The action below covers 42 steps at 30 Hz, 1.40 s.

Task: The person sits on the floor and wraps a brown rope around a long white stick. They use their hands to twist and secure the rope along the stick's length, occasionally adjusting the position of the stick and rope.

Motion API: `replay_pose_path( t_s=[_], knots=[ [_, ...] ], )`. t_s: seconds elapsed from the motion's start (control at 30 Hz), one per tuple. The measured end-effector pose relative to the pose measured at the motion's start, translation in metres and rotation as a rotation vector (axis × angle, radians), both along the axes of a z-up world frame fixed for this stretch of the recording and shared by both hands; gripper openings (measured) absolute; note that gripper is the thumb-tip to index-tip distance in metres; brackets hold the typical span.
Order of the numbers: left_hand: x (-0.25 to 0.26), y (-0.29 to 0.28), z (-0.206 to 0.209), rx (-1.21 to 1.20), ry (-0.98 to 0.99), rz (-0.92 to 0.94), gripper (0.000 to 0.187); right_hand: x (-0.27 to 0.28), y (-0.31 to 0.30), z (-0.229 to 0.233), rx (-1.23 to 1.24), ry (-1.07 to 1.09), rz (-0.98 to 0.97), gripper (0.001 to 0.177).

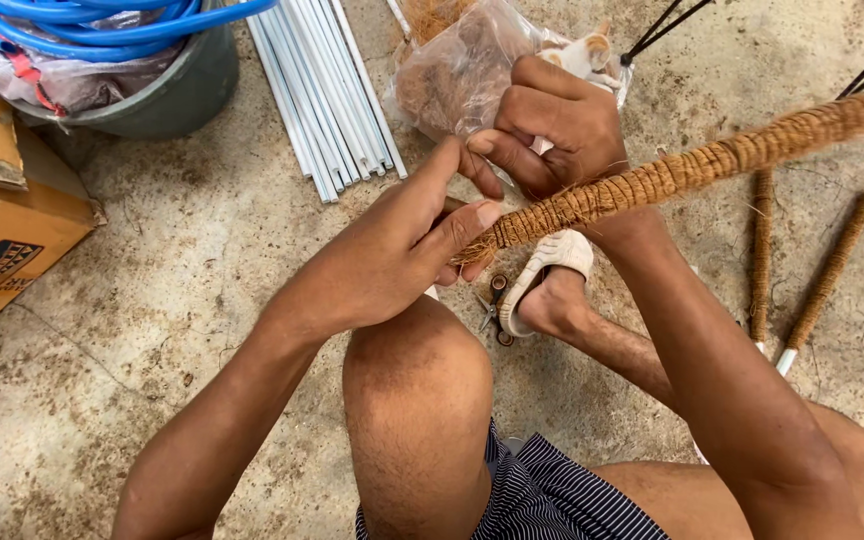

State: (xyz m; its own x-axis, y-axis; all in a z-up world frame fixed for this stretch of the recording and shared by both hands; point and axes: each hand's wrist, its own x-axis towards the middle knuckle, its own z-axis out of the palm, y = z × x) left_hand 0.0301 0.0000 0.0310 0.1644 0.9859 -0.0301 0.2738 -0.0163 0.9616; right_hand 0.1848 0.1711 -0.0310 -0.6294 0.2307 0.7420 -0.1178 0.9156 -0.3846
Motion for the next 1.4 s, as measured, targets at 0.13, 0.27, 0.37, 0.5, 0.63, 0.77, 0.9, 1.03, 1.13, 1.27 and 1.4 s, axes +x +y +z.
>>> replay_pose_path(
  t_s=[0.13, 0.27, 0.37, 0.5, 0.63, 0.77, 0.9, 1.03, 1.13, 1.27, 1.4],
  knots=[
    [0.007, 0.001, -0.003, -0.019, 0.007, 0.061, 0.024, -0.001, 0.003, -0.005, 0.002, 0.068, 0.024, 0.04],
    [0.008, 0.0, -0.008, -0.05, -0.025, 0.081, 0.02, -0.001, 0.002, -0.022, -0.191, 0.04, 0.061, 0.033],
    [0.006, 0.0, -0.011, -0.042, -0.033, 0.085, 0.018, -0.001, -0.002, -0.033, -0.373, -0.035, 0.099, 0.029],
    [0.0, -0.002, -0.013, -0.015, -0.022, 0.175, 0.019, 0.003, -0.03, -0.035, -0.6, -0.039, 0.166, 0.025],
    [-0.012, 0.0, -0.015, -0.006, -0.003, 0.26, 0.018, 0.013, -0.076, -0.028, -0.576, -0.265, -0.058, 0.017],
    [-0.018, -0.001, -0.021, -0.016, 0.061, 0.283, 0.021, 0.027, -0.098, -0.018, -0.424, -0.272, -0.077, 0.009],
    [-0.014, -0.002, -0.023, -0.03, 0.078, 0.225, 0.024, 0.025, -0.093, -0.022, -0.371, -0.327, -0.217, 0.01],
    [-0.005, -0.005, -0.013, -0.115, 0.05, 0.167, 0.025, 0.005, -0.066, -0.031, -0.608, 0.051, -0.051, 0.018],
    [0.0, -0.01, -0.002, -0.138, 0.074, 0.085, 0.029, -0.012, -0.037, -0.025, -0.554, -0.033, -0.233, 0.018],
    [0.007, -0.013, 0.006, -0.159, 0.106, 0.086, 0.035, -0.014, -0.029, -0.007, -0.344, 0.132, -0.117, 0.016],
    [0.008, -0.021, 0.01, -0.066, -0.033, 0.063, 0.037, -0.019, -0.026, 0.01, -0.199, 0.233, -0.046, 0.017]
  ],
)
